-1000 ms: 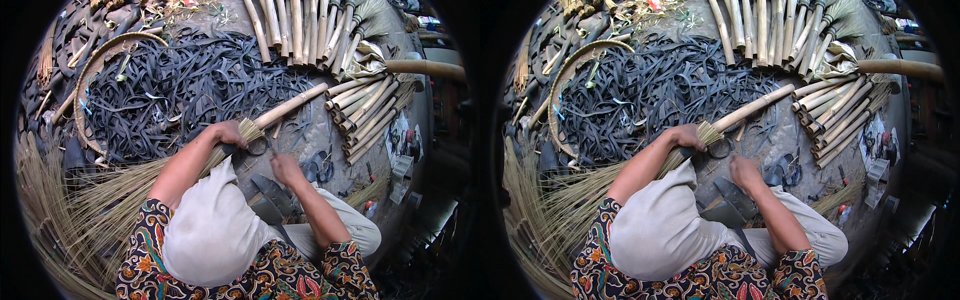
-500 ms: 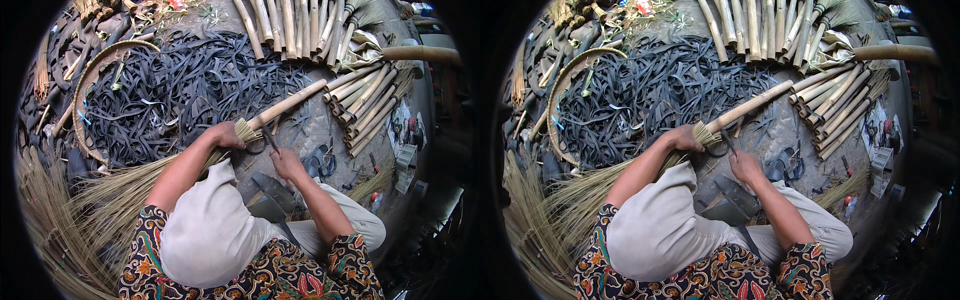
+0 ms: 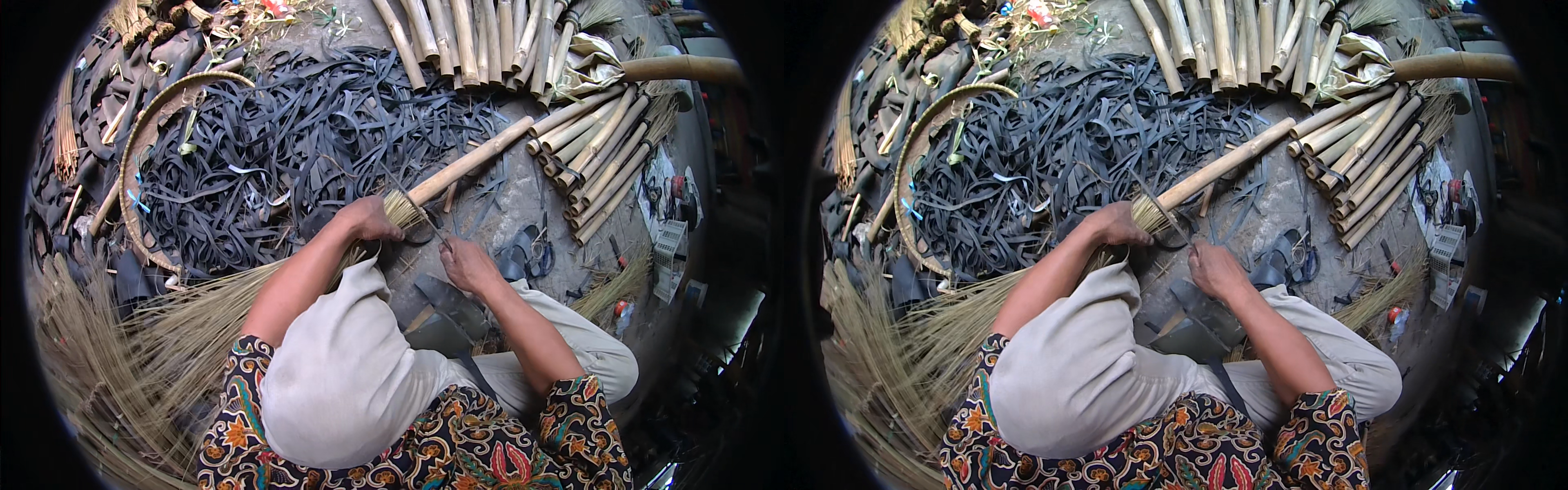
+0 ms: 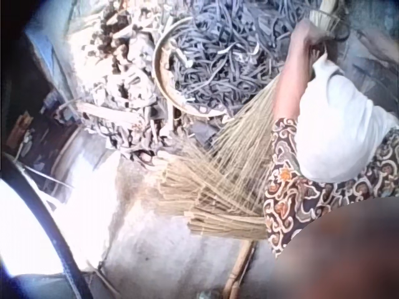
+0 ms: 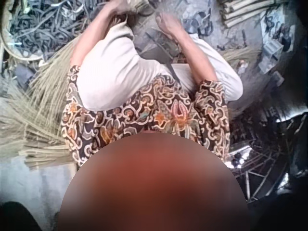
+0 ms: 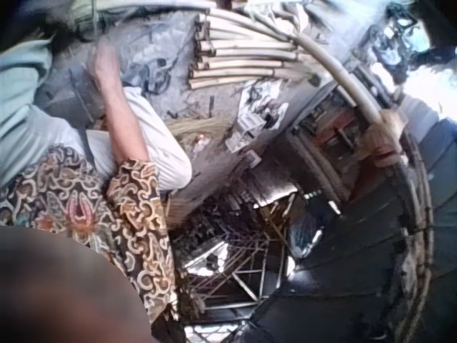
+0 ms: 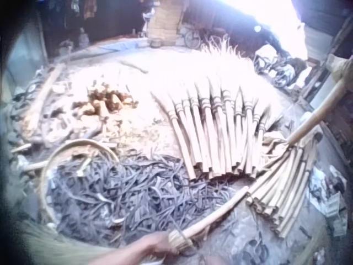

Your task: The person assembles a broom by bundling dried plant fibers, inserting a bamboo handle, and securing the bundle with black rubber strips. The person uses pliers to tighten the strips and places the finished broom with others.

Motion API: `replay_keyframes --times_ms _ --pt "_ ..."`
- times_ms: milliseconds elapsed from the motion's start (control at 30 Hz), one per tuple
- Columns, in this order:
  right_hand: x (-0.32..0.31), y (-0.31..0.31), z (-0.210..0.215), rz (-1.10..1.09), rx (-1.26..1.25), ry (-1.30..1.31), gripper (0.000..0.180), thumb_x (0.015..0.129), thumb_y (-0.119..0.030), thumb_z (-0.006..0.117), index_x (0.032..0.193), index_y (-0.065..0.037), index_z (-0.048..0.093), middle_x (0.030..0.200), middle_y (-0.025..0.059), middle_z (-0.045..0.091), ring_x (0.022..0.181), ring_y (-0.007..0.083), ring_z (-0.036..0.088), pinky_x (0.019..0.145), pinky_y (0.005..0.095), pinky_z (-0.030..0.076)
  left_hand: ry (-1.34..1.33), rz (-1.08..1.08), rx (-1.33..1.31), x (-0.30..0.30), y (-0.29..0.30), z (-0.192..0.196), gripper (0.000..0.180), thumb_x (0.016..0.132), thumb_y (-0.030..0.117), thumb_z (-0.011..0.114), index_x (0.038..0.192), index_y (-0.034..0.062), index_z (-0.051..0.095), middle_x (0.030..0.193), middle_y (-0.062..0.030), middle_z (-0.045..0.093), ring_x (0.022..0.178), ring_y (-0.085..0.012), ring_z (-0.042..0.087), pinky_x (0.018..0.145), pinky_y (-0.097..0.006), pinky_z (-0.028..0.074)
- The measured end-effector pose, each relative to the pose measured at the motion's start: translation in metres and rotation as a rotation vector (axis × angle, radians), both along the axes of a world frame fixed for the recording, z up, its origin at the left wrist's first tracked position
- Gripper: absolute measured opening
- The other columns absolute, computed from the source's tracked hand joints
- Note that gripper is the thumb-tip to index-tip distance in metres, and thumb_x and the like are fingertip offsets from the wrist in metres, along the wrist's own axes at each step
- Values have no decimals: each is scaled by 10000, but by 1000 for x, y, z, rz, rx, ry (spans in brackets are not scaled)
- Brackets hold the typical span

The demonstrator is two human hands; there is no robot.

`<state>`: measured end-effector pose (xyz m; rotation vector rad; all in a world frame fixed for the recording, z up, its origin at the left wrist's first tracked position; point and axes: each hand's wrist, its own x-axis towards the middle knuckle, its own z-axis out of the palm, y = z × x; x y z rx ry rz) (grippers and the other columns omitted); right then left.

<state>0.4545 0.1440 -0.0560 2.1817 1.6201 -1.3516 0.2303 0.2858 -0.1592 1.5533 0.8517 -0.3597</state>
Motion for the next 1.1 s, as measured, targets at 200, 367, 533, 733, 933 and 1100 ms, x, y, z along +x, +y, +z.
replay_keyframes --times_ms 200,367,533,733,933,1100 --pt "-7 1 -6 3 21 20 355 1039 -261 493 1106 54 642 982 370 683 1024 554 660 909 610 499 266 98 226 6 -11 33 719 716 433 908 1196 -53 684 1107 -263 764 1014 -401 747 921 -454 583" --pt "-3 6 -8 -169 -19 55 345 1058 -281 487 1074 39 616 910 344 680 952 547 664 842 591 521 307 56 337 3 -10 39 750 746 416 893 1243 -86 638 1148 -287 751 1056 -426 742 940 -474 589" --pt "0 -2 -6 84 61 -16 325 1060 -267 494 1044 42 595 888 344 669 928 552 657 816 590 512 -30 3 -79 -4 3 -3 582 703 414 904 1106 16 766 974 -189 780 870 -287 736 820 -399 567" --pt "-9 -3 -12 80 -33 56 350 1039 -279 513 1108 32 657 1017 339 697 1013 540 663 886 592 519 253 80 176 5 -10 34 705 745 429 893 1232 -23 656 1114 -239 765 1035 -379 748 931 -445 576" --pt "-9 1 -13 -340 -54 55 348 1041 -301 529 1100 19 653 996 345 691 1014 549 658 888 589 515 251 25 234 0 -2 49 693 695 429 897 1179 -29 706 1112 -253 769 1033 -380 757 921 -452 587" --pt "-6 -3 -6 -45 0 26 319 1037 -285 550 1087 16 645 1000 336 696 1005 545 661 873 590 511 -17 103 8 -2 -3 4 508 719 303 907 1105 11 750 917 -121 772 833 -223 711 795 -370 557"
